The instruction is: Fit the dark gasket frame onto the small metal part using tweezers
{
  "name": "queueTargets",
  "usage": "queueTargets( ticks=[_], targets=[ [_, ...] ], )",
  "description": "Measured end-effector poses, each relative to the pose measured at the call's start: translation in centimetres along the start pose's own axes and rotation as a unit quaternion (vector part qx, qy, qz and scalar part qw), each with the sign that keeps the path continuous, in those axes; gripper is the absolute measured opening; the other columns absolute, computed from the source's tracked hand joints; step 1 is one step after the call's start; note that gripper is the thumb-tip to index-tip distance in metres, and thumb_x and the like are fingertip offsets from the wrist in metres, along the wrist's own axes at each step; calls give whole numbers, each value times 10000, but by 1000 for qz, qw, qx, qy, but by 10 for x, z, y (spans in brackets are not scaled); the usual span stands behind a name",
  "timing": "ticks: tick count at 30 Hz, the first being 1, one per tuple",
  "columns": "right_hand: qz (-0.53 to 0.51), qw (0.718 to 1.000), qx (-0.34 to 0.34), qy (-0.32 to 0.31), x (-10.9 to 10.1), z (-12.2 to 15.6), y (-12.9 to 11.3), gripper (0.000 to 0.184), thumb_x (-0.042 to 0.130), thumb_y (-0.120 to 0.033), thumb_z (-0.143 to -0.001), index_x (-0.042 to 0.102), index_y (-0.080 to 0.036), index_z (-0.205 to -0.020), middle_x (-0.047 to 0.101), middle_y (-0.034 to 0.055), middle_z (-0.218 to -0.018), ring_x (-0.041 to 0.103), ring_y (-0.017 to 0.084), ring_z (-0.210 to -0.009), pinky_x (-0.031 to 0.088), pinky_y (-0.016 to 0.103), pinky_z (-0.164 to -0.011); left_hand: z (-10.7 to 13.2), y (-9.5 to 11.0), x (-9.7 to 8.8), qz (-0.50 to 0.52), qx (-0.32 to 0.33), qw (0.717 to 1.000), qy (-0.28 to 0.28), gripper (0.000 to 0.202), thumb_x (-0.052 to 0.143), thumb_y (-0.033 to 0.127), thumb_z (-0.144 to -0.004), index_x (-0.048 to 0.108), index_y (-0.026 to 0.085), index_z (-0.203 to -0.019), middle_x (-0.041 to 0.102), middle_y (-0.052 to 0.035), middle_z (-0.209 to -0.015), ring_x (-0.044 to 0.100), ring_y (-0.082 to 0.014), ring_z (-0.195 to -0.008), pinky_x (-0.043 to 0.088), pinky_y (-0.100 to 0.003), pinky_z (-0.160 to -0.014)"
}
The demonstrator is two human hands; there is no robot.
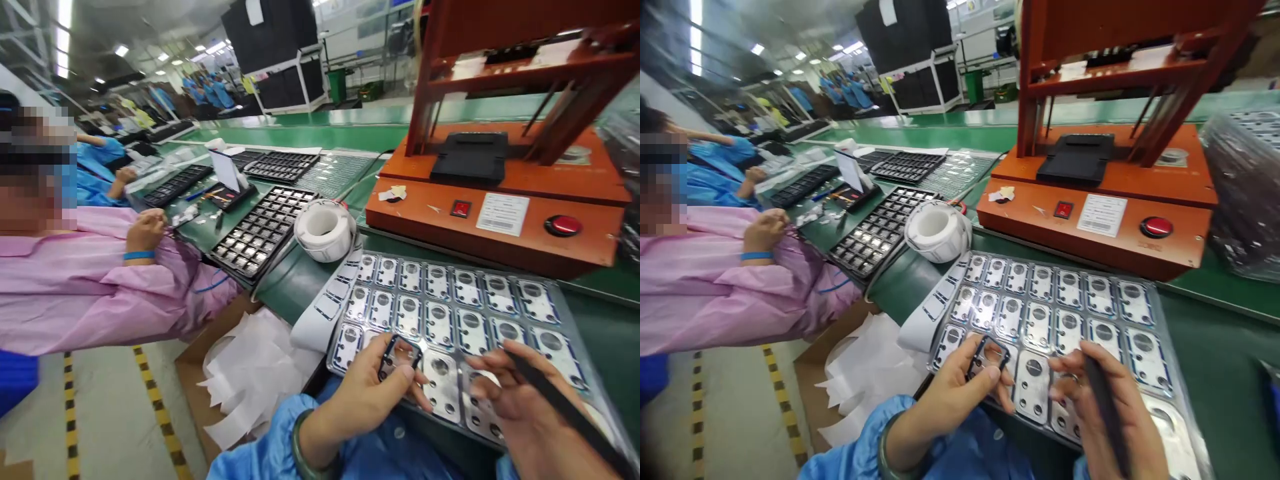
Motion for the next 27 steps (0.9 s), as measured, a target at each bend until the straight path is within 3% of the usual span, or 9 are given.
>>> queueTargets(
  ticks=[2, 5, 10, 15, 19, 23, 27],
  targets=[
    [-12, 999, 32, -8, 17, 8, -8, 473, 826, -355, -632, 608, -311, -1049, 663, 50, -905, 650, 176, -648, 583, 310, -574, 0, 1, 1, 0, -14, 1000, 10, 371, 664, 427, -811, 527, 164, -1033, 683, -38, -841, 704, -156, -662, 549, -286, -690],
    [-41, 998, 48, -23, 33, 12, -14, 474, 816, -353, -662, 590, -273, -1071, 637, 9, -834, 535, 74, -468, 502, 194, -423, 0, 4, 1, -14, -14, 1000, 20, 353, 657, 406, -820, 539, 153, -1038, 699, -63, -860, 711, -176, -685, 555, -293, -686],
    [-120, 990, 45, -60, 38, 11, -11, 379, 787, -413, -698, 633, -240, -998, 563, -4, -765, 591, 115, -617, 441, 129, -354, -1, 6, -2, -77, -12, 996, -30, 371, 595, 381, -872, 513, 164, -1162, 645, -9, -779, 621, -87, -547, 503, -230, -613],
    [-163, 984, 41, -58, 40, 11, -8, 243, 631, -449, -849, 669, -243, -971, 555, -16, -691, 554, 79, -509, 436, 132, -360, -2, 3, -6, -117, -3, 991, -64, 346, 522, 374, -920, 466, 190, -1207, 614, 0, -803, 585, -64, -534, 467, -217, -599],
    [-168, 985, 20, -36, 42, 10, -13, 220, 666, -415, -823, 701, -254, -969, 609, -5, -703, 558, 78, -539, 462, 149, -437, -2, 1, -8, -118, -1, 990, -75, 335, 499, 361, -933, 449, 200, -1223, 611, -2, -815, 586, -67, -542, 461, -223, -606],
    [-165, 984, 11, -66, 45, 10, -15, 243, 639, -440, -816, 720, -249, -942, 649, 17, -708, 567, 94, -562, 487, 196, -535, -2, 0, -9, -120, -4, 990, -74, 333, 491, 368, -936, 454, 199, -1220, 615, -5, -819, 579, -68, -536, 455, -224, -594],
    [-129, 990, -25, -55, 44, 11, -12, 241, 638, -424, -812, 727, -221, -904, 638, 22, -795, 571, 100, -610, 479, 214, -580, -2, 0, -9, -125, 1, 989, -76, 325, 489, 366, -936, 460, 200, -1214, 614, -1, -814, 568, -65, -526, 457, -228, -596]
  ],
)
Point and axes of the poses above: each hand's wrist, its own z-axis away from the middle knuckle, its own x-axis out of the palm, y = z × x, the point moved 2 cm from there along -z, towards the middle knuckle
